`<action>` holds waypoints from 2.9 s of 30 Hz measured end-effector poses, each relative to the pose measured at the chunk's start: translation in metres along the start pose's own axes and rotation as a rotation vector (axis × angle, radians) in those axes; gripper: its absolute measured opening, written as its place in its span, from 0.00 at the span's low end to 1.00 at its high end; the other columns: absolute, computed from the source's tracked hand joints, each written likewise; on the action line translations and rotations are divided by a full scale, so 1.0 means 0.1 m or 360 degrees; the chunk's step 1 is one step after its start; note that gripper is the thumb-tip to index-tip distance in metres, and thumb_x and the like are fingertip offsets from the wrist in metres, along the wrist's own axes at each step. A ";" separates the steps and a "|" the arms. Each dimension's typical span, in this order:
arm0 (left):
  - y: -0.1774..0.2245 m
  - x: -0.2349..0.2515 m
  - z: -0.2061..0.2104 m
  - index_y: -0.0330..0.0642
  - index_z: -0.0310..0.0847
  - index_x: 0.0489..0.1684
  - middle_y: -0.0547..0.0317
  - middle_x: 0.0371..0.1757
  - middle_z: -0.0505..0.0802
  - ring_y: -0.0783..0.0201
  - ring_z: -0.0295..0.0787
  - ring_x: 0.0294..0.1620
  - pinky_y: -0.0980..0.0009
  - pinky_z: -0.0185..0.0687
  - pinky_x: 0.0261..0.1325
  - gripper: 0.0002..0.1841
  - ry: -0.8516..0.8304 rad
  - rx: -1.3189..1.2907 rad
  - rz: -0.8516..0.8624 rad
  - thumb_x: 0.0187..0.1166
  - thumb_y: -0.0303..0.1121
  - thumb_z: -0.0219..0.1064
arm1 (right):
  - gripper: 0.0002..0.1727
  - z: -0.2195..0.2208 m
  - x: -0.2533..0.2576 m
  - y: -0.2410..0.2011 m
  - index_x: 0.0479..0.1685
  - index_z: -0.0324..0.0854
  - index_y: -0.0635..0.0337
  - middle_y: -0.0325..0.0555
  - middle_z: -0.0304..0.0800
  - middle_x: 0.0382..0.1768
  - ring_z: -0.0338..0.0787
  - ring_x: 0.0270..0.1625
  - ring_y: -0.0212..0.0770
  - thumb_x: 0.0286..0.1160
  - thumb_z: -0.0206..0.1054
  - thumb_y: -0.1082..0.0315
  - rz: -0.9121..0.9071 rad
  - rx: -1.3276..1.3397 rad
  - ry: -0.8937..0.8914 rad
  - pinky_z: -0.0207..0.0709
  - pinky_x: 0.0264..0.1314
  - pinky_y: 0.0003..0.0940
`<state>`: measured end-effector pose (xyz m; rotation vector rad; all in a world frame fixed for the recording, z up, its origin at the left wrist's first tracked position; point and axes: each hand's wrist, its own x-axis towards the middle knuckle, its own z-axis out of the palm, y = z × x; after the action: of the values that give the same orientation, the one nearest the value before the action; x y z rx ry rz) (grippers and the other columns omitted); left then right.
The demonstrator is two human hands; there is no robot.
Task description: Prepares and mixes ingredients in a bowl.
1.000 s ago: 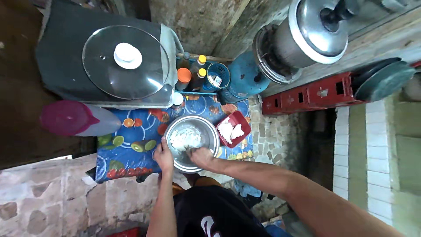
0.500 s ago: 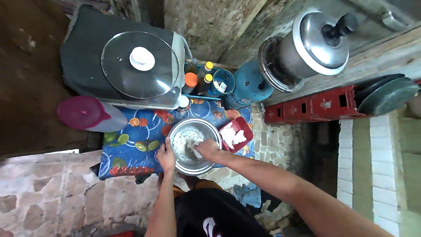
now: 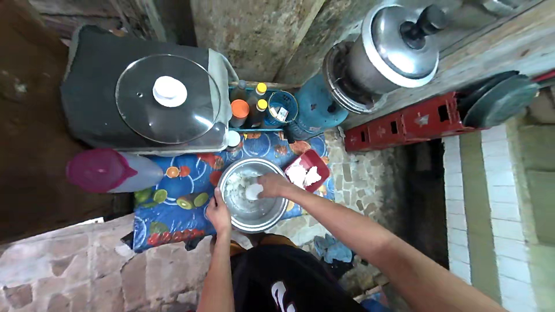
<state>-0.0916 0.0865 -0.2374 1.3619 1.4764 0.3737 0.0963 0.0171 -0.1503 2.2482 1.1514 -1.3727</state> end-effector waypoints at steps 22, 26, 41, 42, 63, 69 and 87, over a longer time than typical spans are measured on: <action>0.12 0.08 -0.17 0.36 0.90 0.54 0.48 0.47 0.96 0.60 0.94 0.51 0.55 0.86 0.62 0.32 -0.0402 -0.0013 -0.0038 0.93 0.55 0.45 | 0.31 0.50 -0.12 -0.24 0.78 0.74 0.57 0.71 0.85 0.63 0.87 0.63 0.75 0.70 0.65 0.81 0.0528 0.0205 0.0147 0.80 0.57 0.72; 0.10 0.12 -0.21 0.36 0.87 0.62 0.45 0.56 0.94 0.58 0.92 0.60 0.53 0.82 0.71 0.33 -0.0480 0.0085 -0.0010 0.94 0.55 0.41 | 0.31 0.89 0.02 -0.55 0.86 0.69 0.51 0.66 0.85 0.67 0.87 0.64 0.72 0.80 0.62 0.73 0.0330 0.0340 0.0189 0.79 0.61 0.71; 0.11 0.19 -0.25 0.36 0.87 0.62 0.45 0.57 0.94 0.57 0.92 0.61 0.52 0.83 0.70 0.35 -0.0601 0.0152 -0.0011 0.94 0.57 0.40 | 0.29 0.95 -0.08 -0.63 0.80 0.70 0.57 0.67 0.85 0.64 0.89 0.61 0.70 0.77 0.58 0.81 0.0503 0.0401 0.0165 0.82 0.57 0.67; 0.11 0.19 -0.25 0.35 0.86 0.62 0.45 0.57 0.94 0.58 0.91 0.61 0.53 0.82 0.70 0.34 -0.0610 0.0131 -0.0010 0.94 0.56 0.40 | 0.29 0.96 -0.03 -0.69 0.81 0.70 0.56 0.66 0.85 0.64 0.89 0.61 0.69 0.77 0.59 0.79 0.0460 0.0440 0.0192 0.82 0.57 0.66; 0.25 0.35 -0.50 0.37 0.80 0.69 0.41 0.57 0.92 0.52 0.92 0.52 0.50 0.90 0.50 0.32 -0.0974 0.0083 -0.0291 0.92 0.58 0.47 | 0.28 0.73 -0.09 -0.67 0.81 0.70 0.59 0.67 0.84 0.67 0.87 0.63 0.71 0.79 0.64 0.71 0.0573 0.0606 0.0251 0.81 0.59 0.69; 0.28 0.36 -0.50 0.39 0.80 0.70 0.43 0.57 0.92 0.53 0.93 0.51 0.52 0.91 0.50 0.32 -0.1034 0.0076 -0.0314 0.92 0.58 0.46 | 0.30 0.72 -0.01 -0.57 0.82 0.69 0.60 0.69 0.84 0.66 0.88 0.62 0.72 0.76 0.62 0.75 0.0688 0.0630 0.0296 0.81 0.58 0.70; 0.18 0.45 -0.53 0.39 0.80 0.71 0.42 0.58 0.92 0.52 0.92 0.53 0.49 0.90 0.51 0.32 -0.1018 0.0120 -0.0243 0.92 0.58 0.46 | 0.29 0.77 0.21 -1.00 0.84 0.66 0.62 0.68 0.82 0.69 0.90 0.60 0.70 0.80 0.58 0.76 0.0509 0.0571 0.0322 0.83 0.56 0.66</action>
<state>-0.1165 0.1517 -0.2227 1.2578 1.0498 -0.2086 -0.0216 0.0479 -0.1909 2.7278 0.5881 -1.3260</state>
